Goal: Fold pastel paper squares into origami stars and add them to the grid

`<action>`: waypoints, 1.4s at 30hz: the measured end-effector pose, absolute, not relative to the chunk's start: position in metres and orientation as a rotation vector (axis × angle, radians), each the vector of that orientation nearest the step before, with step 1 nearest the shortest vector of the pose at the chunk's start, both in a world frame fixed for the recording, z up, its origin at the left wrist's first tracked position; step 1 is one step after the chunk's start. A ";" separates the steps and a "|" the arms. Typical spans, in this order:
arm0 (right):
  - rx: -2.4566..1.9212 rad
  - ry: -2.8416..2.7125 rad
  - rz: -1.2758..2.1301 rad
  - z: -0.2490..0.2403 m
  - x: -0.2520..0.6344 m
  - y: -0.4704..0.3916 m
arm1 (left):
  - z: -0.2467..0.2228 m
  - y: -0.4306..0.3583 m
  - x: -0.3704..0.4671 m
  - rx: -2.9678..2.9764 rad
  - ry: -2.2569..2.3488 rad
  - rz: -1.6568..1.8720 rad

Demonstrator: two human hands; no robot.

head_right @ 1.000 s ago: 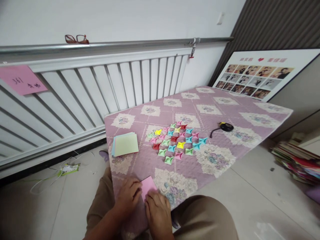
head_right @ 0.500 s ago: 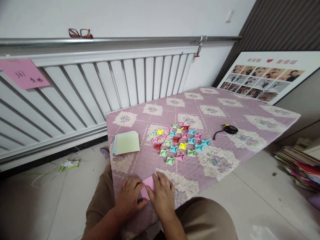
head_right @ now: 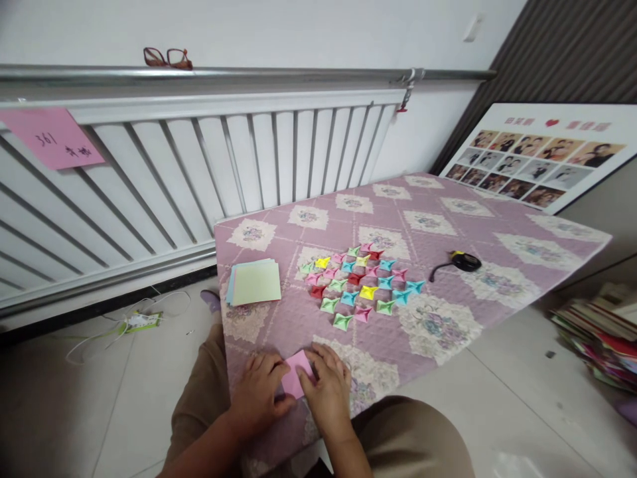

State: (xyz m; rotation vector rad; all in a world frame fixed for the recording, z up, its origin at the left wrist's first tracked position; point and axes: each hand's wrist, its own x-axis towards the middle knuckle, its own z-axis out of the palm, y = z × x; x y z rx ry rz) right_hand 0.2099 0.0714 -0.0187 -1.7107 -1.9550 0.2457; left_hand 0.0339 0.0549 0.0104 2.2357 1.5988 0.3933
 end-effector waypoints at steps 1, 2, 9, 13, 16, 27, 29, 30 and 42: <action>-1.705 -1.948 0.249 -0.019 0.210 0.072 | 0.010 0.055 0.034 2.236 1.600 0.390; -1.701 -1.941 0.249 -0.019 0.210 0.072 | 0.011 0.055 0.034 2.237 1.601 0.385; -1.696 -1.928 0.254 -0.019 0.210 0.072 | 0.014 0.056 0.032 2.291 1.569 0.299; -1.727 -1.939 0.248 -0.020 0.209 0.073 | 0.011 0.056 0.030 2.311 1.544 0.273; -1.745 -1.964 0.192 -0.020 0.207 0.074 | 0.008 0.056 0.030 2.330 1.536 0.244; -1.729 -2.040 0.146 -0.018 0.205 0.081 | 0.010 0.056 0.031 2.359 1.548 0.250; -1.714 -2.039 0.131 -0.018 0.205 0.081 | 0.010 0.056 0.032 2.355 1.549 0.245; -1.707 -2.040 0.128 -0.018 0.205 0.081 | 0.010 0.057 0.032 2.353 1.549 0.241; -1.707 -2.039 0.135 -0.021 0.206 0.081 | 0.008 0.057 0.031 2.339 1.555 0.257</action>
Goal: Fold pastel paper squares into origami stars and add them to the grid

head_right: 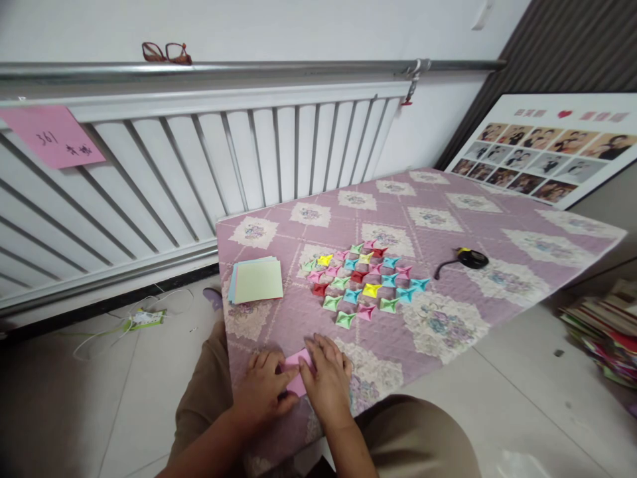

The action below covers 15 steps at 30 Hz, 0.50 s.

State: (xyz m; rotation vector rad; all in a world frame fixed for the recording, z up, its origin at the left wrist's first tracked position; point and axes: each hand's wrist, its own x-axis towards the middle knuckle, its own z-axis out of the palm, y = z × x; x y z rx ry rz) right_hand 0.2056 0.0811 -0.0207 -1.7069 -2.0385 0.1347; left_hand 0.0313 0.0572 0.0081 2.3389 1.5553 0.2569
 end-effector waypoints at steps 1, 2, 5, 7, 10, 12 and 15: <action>-1.716 -2.035 0.139 -0.021 0.205 0.081 | 0.008 0.057 0.031 2.337 1.556 0.258; -1.722 -2.034 0.142 -0.020 0.205 0.081 | 0.008 0.057 0.031 2.337 1.555 0.259; -1.724 -2.041 0.144 -0.019 0.204 0.081 | 0.008 0.057 0.031 2.343 1.556 0.264; -1.720 -2.042 0.144 -0.019 0.204 0.081 | 0.008 0.057 0.031 2.346 1.557 0.268; -1.710 -2.038 0.149 -0.020 0.205 0.080 | 0.007 0.057 0.031 2.349 1.554 0.268; -1.698 -2.026 0.157 -0.020 0.205 0.080 | 0.007 0.057 0.031 2.349 1.555 0.269; -1.687 -1.993 0.185 -0.022 0.205 0.081 | 0.006 0.057 0.031 2.348 1.552 0.274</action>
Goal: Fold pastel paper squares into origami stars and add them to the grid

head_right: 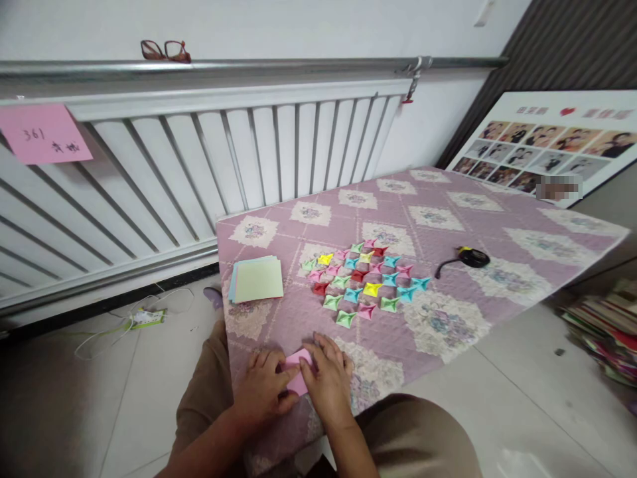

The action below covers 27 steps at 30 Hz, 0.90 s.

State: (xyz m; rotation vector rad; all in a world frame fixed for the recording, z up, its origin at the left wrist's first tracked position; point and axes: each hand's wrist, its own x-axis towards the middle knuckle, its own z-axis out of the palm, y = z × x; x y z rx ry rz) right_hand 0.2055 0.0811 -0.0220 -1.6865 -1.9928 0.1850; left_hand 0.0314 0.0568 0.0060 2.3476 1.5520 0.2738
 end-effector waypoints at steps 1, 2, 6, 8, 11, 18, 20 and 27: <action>-1.686 -1.982 0.199 -0.022 0.206 0.081 | 0.006 0.057 0.031 2.346 1.550 0.277; -1.688 -1.973 0.215 -0.023 0.206 0.082 | 0.006 0.057 0.031 2.345 1.549 0.280; -1.689 -1.958 0.236 -0.024 0.205 0.083 | 0.007 0.057 0.032 2.332 1.556 0.295; -1.678 -1.961 0.217 -0.024 0.205 0.083 | 0.008 0.057 0.033 2.329 1.570 0.299; -1.637 -1.974 0.176 -0.023 0.205 0.081 | 0.009 0.056 0.034 2.310 1.605 0.318; -1.516 -1.975 0.121 -0.015 0.202 0.071 | 0.004 0.056 0.032 2.284 1.590 0.437; -1.495 -2.013 0.143 -0.014 0.201 0.068 | 0.000 0.057 0.031 2.278 1.602 0.460; -1.481 -2.073 0.188 -0.014 0.205 0.069 | -0.005 0.062 0.030 2.201 1.668 0.462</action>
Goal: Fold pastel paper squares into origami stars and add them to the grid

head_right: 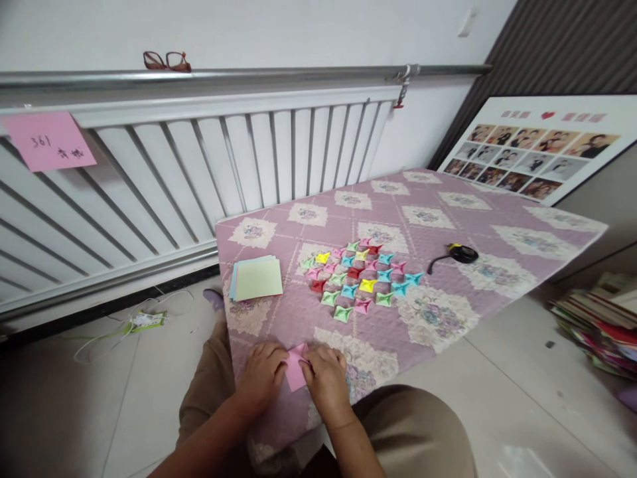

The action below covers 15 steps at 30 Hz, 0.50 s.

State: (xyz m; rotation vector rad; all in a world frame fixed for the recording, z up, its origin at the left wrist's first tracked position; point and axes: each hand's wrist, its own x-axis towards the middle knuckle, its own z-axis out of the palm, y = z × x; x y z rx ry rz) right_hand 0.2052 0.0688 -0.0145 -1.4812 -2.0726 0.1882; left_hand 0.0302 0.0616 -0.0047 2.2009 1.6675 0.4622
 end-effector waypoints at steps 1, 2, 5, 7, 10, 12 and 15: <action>-1.480 -2.079 0.196 -0.014 0.206 0.069 | -0.004 0.064 0.030 2.180 1.687 0.464; -1.478 -2.084 0.203 -0.014 0.206 0.069 | -0.002 0.067 0.029 2.163 1.699 0.461; -1.476 -2.095 0.213 -0.013 0.207 0.068 | 0.003 0.078 0.024 2.176 1.636 0.417; -1.478 -2.099 0.215 -0.013 0.207 0.068 | 0.006 0.086 0.020 2.236 1.515 0.353; -1.475 -2.110 0.218 -0.014 0.206 0.068 | 0.008 0.096 0.015 2.327 1.350 0.283; -1.471 -2.116 0.216 -0.015 0.206 0.068 | 0.008 0.100 0.013 2.358 1.302 0.268; -1.471 -2.118 0.201 -0.015 0.208 0.066 | 0.006 0.102 0.012 2.379 1.286 0.264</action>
